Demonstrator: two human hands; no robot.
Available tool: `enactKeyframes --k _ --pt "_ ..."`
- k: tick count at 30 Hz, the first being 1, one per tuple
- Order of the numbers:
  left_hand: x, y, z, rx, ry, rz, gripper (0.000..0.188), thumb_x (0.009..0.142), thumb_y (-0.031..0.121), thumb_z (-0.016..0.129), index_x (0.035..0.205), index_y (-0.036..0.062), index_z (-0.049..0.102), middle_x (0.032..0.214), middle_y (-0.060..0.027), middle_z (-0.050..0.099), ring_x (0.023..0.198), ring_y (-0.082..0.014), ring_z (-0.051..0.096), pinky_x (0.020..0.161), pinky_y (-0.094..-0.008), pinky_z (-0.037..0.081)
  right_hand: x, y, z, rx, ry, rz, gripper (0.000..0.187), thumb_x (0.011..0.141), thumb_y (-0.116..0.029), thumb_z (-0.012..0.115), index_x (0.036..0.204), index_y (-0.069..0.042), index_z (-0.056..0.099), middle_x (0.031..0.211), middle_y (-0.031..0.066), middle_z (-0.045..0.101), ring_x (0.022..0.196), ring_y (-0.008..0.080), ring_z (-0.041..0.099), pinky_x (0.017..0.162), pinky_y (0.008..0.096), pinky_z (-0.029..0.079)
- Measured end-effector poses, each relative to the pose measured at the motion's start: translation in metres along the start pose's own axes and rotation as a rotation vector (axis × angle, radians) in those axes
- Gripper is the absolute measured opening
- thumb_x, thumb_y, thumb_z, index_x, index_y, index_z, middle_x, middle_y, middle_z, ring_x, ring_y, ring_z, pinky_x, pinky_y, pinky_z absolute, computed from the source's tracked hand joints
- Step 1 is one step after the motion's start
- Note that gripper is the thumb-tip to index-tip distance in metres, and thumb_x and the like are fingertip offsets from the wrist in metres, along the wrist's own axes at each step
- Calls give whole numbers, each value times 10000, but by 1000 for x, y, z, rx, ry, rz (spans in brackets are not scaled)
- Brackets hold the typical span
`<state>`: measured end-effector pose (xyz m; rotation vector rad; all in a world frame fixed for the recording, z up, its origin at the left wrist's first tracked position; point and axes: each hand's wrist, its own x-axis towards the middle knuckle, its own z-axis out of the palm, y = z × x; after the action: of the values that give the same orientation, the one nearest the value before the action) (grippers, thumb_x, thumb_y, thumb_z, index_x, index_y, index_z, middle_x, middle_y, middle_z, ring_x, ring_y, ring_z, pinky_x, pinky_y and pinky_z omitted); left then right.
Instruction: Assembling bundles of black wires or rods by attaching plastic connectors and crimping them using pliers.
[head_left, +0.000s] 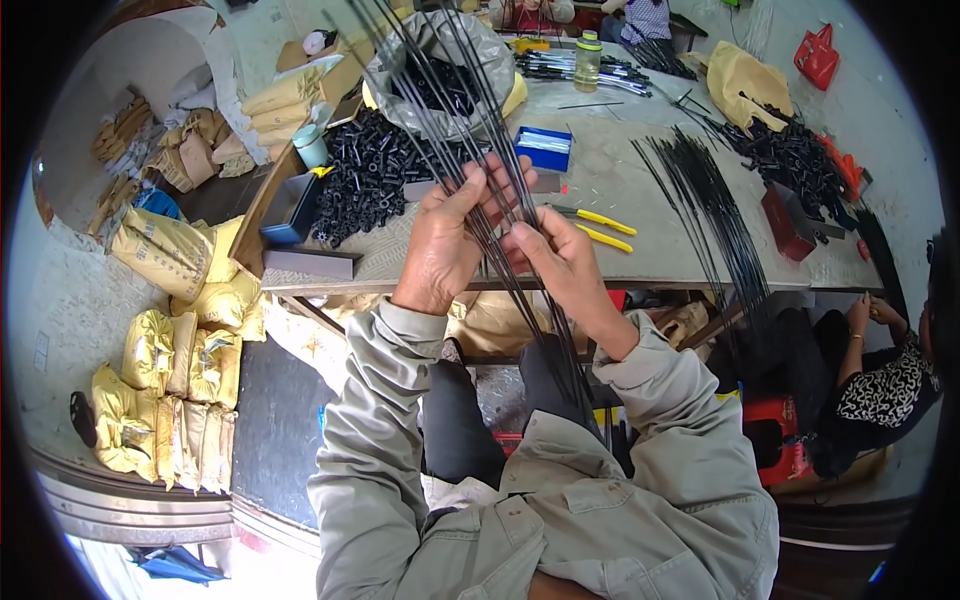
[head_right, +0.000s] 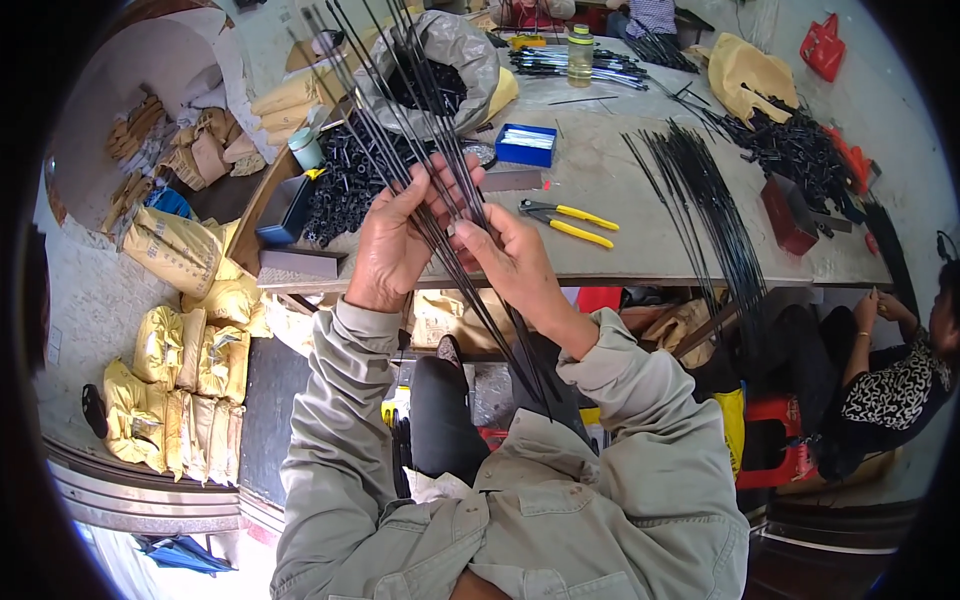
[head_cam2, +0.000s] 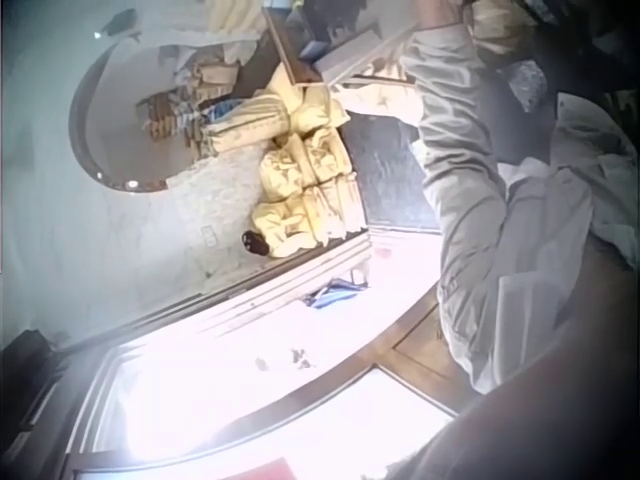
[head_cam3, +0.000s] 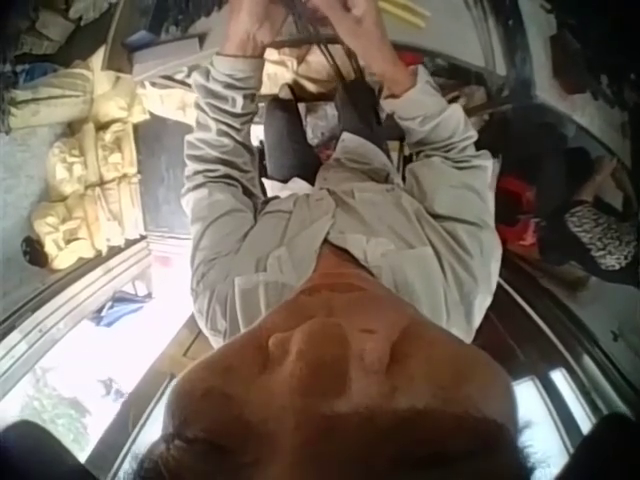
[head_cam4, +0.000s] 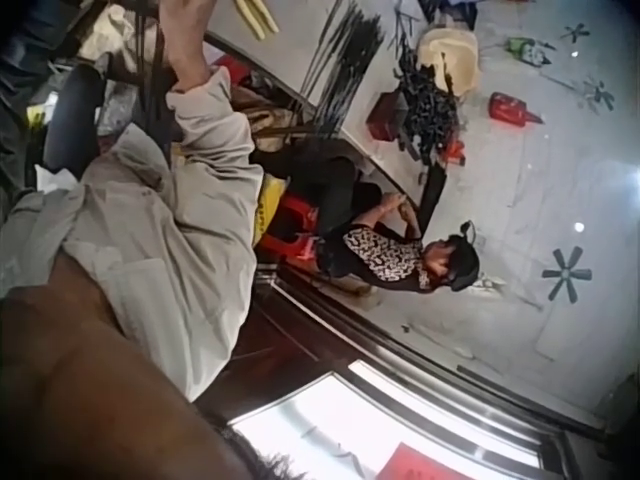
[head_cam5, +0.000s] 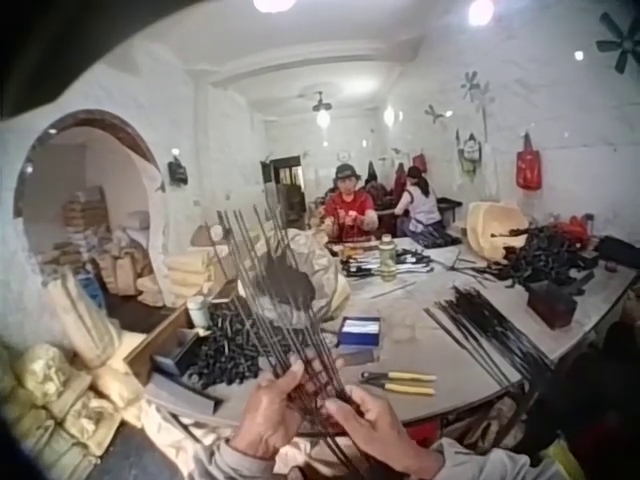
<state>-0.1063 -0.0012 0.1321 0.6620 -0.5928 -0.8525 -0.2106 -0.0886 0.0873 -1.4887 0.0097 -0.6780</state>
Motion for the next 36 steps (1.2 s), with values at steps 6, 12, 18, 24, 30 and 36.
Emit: enactKeyframes --k 6,12,18,24,30,36 --pt "5 -5 -3 -16 52 67 147 880 89 506 961 -31 535 1036 -192 590 961 -259 593 822 -331 494 0 9 0 82 97 -1 133 896 -138 514 924 -11 542 767 -40 535 672 -12 457 571 144 378" --pt "10 -10 1 73 159 130 89 822 20 578 891 -30 552 974 -181 613 862 -242 628 750 -290 520 2 13 -2 -112 121 -74 91 871 -92 550 850 -13 590 715 -71 474 633 -13 396 524 156 316" --pt "10 -12 -9 195 220 201 190 828 37 574 991 -44 520 958 -176 614 833 -248 634 738 -319 543 4 2 -1 -142 173 -100 128 848 -137 576 798 -29 623 648 -85 442 588 -7 363 486 173 274" --pt "5 -3 -2 264 254 88 201 861 99 548 1010 -36 537 814 -90 614 641 -133 595 558 -222 501 70 -11 -81 -246 363 -88 185 837 -205 561 799 -59 667 558 -91 405 498 11 317 437 200 219" --pt "3 10 -11 129 206 97 263 902 166 496 1050 -50 524 662 10 444 455 -54 280 412 -196 223 80 -44 -218 -901 567 -412 224 822 -219 536 847 -39 666 572 -23 514 507 78 448 466 252 332" --pt "8 13 -6 152 43 22 306 889 104 498 1151 -54 480 853 -60 570 649 -97 517 552 -201 416 -18 51 -296 -1774 410 275 270 774 -277 607 762 -9 579 753 117 617 732 334 585 611 398 478"
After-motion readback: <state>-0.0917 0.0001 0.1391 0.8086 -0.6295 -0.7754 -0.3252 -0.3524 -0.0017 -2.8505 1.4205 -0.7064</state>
